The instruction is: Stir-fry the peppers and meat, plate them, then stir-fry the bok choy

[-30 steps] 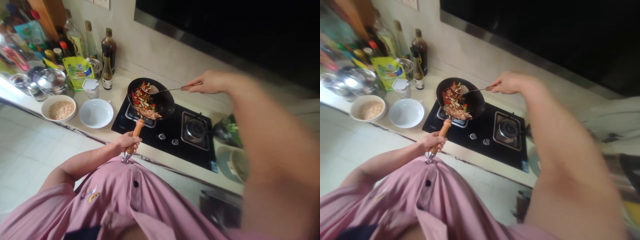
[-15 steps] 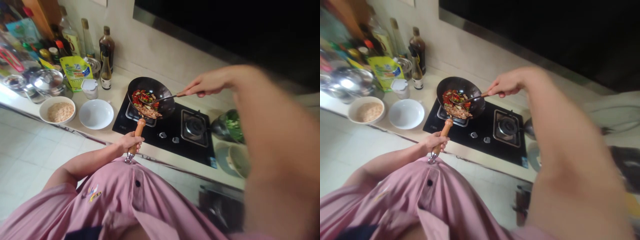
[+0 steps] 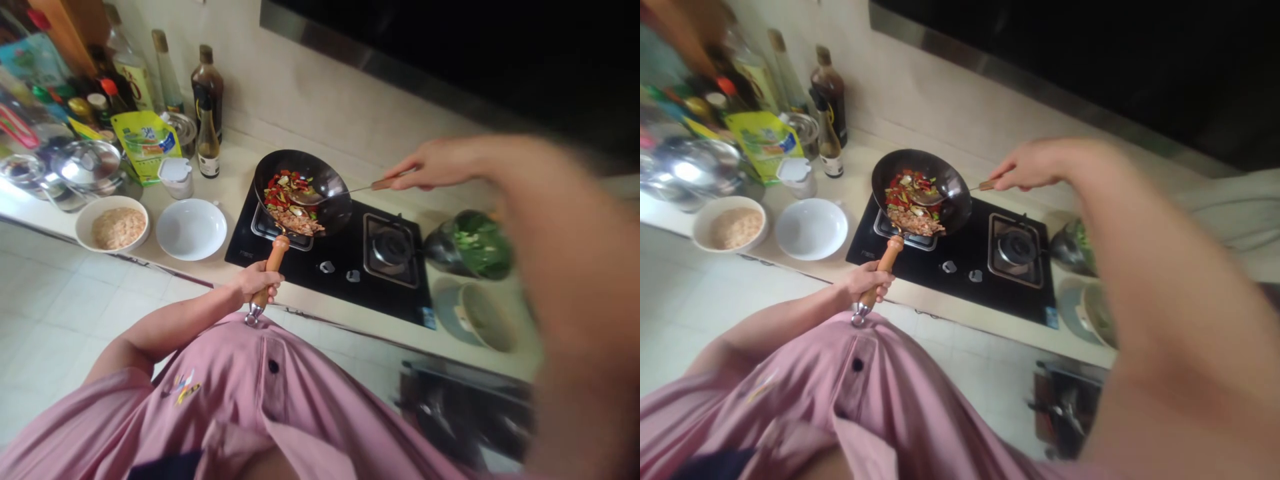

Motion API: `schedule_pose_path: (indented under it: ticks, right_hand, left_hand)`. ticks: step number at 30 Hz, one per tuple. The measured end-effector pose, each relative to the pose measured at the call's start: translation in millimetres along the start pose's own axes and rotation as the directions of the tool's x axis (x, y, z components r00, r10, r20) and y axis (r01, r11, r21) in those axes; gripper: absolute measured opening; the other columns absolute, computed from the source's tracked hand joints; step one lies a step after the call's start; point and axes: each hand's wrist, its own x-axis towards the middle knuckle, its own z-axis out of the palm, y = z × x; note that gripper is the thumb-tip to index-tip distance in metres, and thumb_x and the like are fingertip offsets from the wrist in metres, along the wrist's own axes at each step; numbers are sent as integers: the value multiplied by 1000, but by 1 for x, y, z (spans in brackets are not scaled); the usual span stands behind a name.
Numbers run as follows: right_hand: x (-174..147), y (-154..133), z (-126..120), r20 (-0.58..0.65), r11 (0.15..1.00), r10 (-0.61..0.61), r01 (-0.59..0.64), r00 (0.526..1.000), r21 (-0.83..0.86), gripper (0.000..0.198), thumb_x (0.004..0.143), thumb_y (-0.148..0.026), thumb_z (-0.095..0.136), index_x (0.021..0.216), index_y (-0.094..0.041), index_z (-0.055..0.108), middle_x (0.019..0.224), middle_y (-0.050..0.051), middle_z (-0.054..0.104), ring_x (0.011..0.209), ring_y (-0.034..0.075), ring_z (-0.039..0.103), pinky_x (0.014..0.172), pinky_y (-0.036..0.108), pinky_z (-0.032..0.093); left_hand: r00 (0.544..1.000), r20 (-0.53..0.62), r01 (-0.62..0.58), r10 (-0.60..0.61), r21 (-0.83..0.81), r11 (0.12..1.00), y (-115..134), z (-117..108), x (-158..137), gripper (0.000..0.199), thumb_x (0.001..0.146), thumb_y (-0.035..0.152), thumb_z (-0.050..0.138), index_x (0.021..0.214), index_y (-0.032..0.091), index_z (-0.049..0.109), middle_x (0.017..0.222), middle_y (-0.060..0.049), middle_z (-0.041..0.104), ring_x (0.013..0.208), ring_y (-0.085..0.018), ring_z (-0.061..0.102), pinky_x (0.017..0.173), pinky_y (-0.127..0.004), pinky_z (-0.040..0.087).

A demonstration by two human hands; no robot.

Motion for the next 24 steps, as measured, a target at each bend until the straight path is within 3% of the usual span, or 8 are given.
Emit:
schedule_pose_path:
  ticks: [3,6,9,12,16,19,21,24]
  right_hand:
    - [1,20,-15,54,958,105,-86,993,-272,38,77,-27,74,115,-28,72,100,3,70,79,11,57,76,27,37]
    - [10,23,-7,9,899,114,-99,993,-427,41,76,-31,74,116,-35,71,113,1,67,90,16,57,74,27,39]
    - [13,12,16,-5,910,49,-47,999,-413,41,83,-34,63,124,-39,65,116,2,65,89,19,57,69,28,40]
    - [3,5,31,-115,911,-46,-5,992,-412,40,91,-38,46,128,-43,61,116,6,63,90,22,57,67,31,40]
    - [-7,18,28,-198,882,-12,-83,980,-464,42,94,-36,40,131,-46,57,113,9,62,92,25,57,68,34,40]
    - [1,22,33,-226,869,-18,-97,974,-485,44,95,-26,37,131,-40,59,115,12,61,94,25,57,72,37,39]
    - [7,16,43,-234,870,-79,-48,969,-490,47,97,-22,30,131,-38,59,112,13,62,93,25,57,71,36,38]
    - [4,3,53,-238,885,-199,70,951,-460,47,99,-30,25,133,-39,56,107,12,63,90,25,57,67,35,38]
  left_hand:
    - [1000,10,14,-14,-8,1000,4,-2,-3,30,73,10,66,83,19,40,57,7,45,40,-5,41,38,-18,38]
    - [1000,5,21,-21,-7,1000,6,-2,-4,29,73,9,64,84,19,39,58,7,46,40,-4,41,38,-18,38]
    - [1000,11,17,-17,-5,1000,5,-2,-3,27,74,9,62,85,19,39,58,7,45,40,-4,41,38,-18,39]
    - [1000,17,14,-14,-4,1000,4,-3,-3,29,74,11,65,85,19,40,58,7,45,41,-4,41,39,-18,39]
    - [1000,20,13,-13,-7,1000,3,-4,-2,33,73,13,70,85,19,39,58,8,44,41,-4,41,39,-18,38]
    - [1000,19,13,-13,-4,1000,3,-4,-2,32,73,13,68,84,19,39,58,8,44,41,-4,40,38,-18,38]
    - [1000,17,14,-14,3,1000,3,-4,-2,31,74,12,68,85,19,40,58,7,45,41,-4,41,38,-18,38]
    - [1000,11,17,-17,9,1000,4,-5,-2,30,74,12,67,85,19,40,58,8,45,41,-4,40,39,-18,38]
